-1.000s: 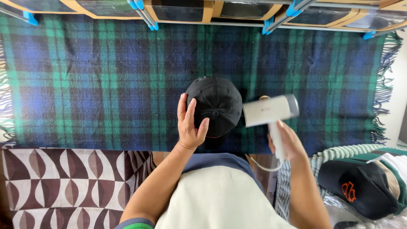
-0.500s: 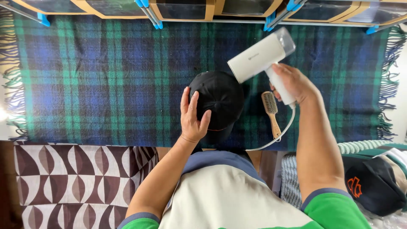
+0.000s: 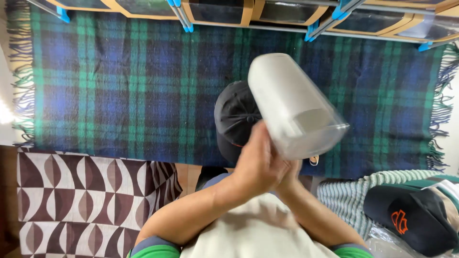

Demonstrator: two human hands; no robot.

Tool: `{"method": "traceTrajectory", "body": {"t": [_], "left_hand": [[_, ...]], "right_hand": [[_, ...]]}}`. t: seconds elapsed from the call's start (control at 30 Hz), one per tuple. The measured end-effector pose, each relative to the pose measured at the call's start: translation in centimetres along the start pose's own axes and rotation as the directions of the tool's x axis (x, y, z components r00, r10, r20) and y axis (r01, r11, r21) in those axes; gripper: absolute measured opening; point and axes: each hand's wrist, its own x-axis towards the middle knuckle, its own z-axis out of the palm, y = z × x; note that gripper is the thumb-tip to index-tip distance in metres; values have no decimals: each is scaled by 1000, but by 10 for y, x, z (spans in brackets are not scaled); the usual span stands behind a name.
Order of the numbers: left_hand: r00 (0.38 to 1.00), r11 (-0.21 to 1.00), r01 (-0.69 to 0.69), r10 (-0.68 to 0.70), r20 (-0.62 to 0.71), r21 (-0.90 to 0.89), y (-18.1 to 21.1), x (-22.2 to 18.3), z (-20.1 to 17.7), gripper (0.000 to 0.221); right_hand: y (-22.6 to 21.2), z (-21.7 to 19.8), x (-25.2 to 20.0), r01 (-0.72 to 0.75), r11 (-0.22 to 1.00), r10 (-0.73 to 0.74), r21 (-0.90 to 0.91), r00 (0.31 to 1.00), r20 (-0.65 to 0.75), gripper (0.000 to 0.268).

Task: Using a handheld steamer and a brush to clean and remove wrinkles from a black baseball cap.

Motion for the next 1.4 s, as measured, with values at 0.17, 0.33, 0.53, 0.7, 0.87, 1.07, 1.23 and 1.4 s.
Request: {"method": "traceTrajectory", "body": {"t": [0.17,0.33,0.53,0.7,0.87,1.07,1.23,1.4], "left_hand": [[980,948,-198,197,30,251,-42,40,-105,60],[999,894,-54,48,24,445,50,48,-172,49],[926,709,-34,-243,289,704,67,74,-158,55],[927,466,-295,-74,368,835,54,119,-122,51],[864,361,-483,47,501,798,64,129,-87,42],[868,387,-342,-218,446,856,95,203,-67,35],[794,459,30,-551,258,888,97,253,-107,54],[732,414,340,-680,38,844,89,209,-182,42]], "right_hand": [[-20,30,16,352,933,-359,69,904,234,41],[30,31,13,385,912,-357,-140,915,189,18],[56,35,-6,437,878,-410,-198,898,161,21],[59,37,-10,451,855,-419,-256,892,171,23],[62,38,-9,465,841,-426,-276,884,191,23],[52,35,0,458,841,-404,-287,886,229,20],[46,34,7,463,839,-390,-286,878,278,17],[44,32,13,457,839,-382,-295,881,278,14]]}}
